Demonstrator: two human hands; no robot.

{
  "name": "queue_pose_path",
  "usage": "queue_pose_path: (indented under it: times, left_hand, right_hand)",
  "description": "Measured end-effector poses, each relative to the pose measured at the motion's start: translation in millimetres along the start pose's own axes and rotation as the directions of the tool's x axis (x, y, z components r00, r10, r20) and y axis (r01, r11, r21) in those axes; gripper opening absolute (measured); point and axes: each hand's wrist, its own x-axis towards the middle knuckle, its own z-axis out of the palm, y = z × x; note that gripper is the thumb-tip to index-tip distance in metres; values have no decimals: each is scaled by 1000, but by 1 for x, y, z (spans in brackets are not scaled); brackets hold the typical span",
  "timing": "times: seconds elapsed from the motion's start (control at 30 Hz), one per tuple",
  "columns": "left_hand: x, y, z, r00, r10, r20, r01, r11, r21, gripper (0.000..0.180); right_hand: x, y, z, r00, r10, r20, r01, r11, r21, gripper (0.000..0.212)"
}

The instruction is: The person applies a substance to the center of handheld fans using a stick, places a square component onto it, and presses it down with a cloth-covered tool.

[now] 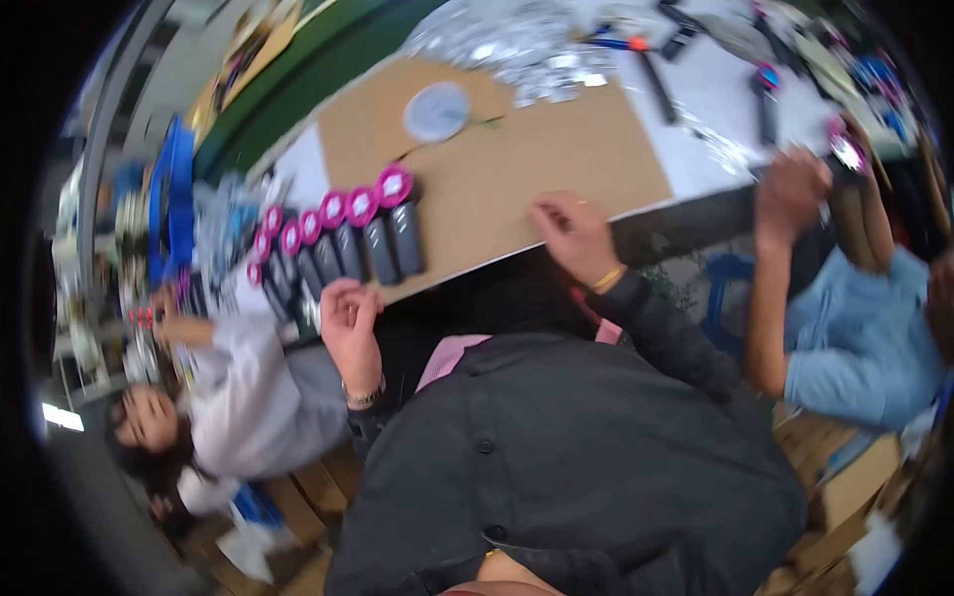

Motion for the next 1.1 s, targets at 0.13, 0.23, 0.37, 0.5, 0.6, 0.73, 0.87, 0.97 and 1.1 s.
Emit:
queue_pose_path:
  times: [0.13, 0.23, 0.37, 0.5, 0.6, 0.73, 0.87, 0.97, 1.1]
  left_hand:
    - [-22, -17, -35, 992, -37, -118, 40, 999, 25, 21]
    - [-29, -28, -40, 988, -60, -142, 66, 997, 36, 21]
    - [-5, -35, -40, 994, -30, -102, 43, 990, 132, 24]
    - [16, -24, -25, 999, 24, -48, -6, 940, 341, 29]
    - [30, -18, -12, 997, 67, -41, -40, 884, 466, 34]
    - [45, -30, -3, 978, 207, 8, -167, 763, 625, 43]
    - [48, -27, 6, 982, 188, 12, -147, 727, 671, 53]
    - [49, -26, 10, 982, 187, 3, -135, 694, 707, 61]
    - [49, -26, 15, 990, 136, -20, -82, 703, 706, 67]
  right_hand:
    - [8, -26, 24, 987, 22, 158, -32, 998, 61, 11]
    - [10, -41, 39, 966, -66, 251, 54, 997, 53, 13]
    - [17, -60, 84, 922, 75, 379, -149, 974, 169, 18]
    - [25, -67, 113, 835, 173, 523, -190, 982, -21, 37]
    - [24, -73, 131, 875, 121, 468, -74, 990, -118, 58]
    - [29, -82, 143, 882, 115, 457, 5, 967, -254, 72]
    - [31, -83, 149, 875, 192, 445, -74, 960, -269, 72]
    - [29, -80, 148, 881, 216, 422, -119, 963, -243, 71]
    - [28, -76, 139, 887, 223, 405, -142, 965, -220, 70]
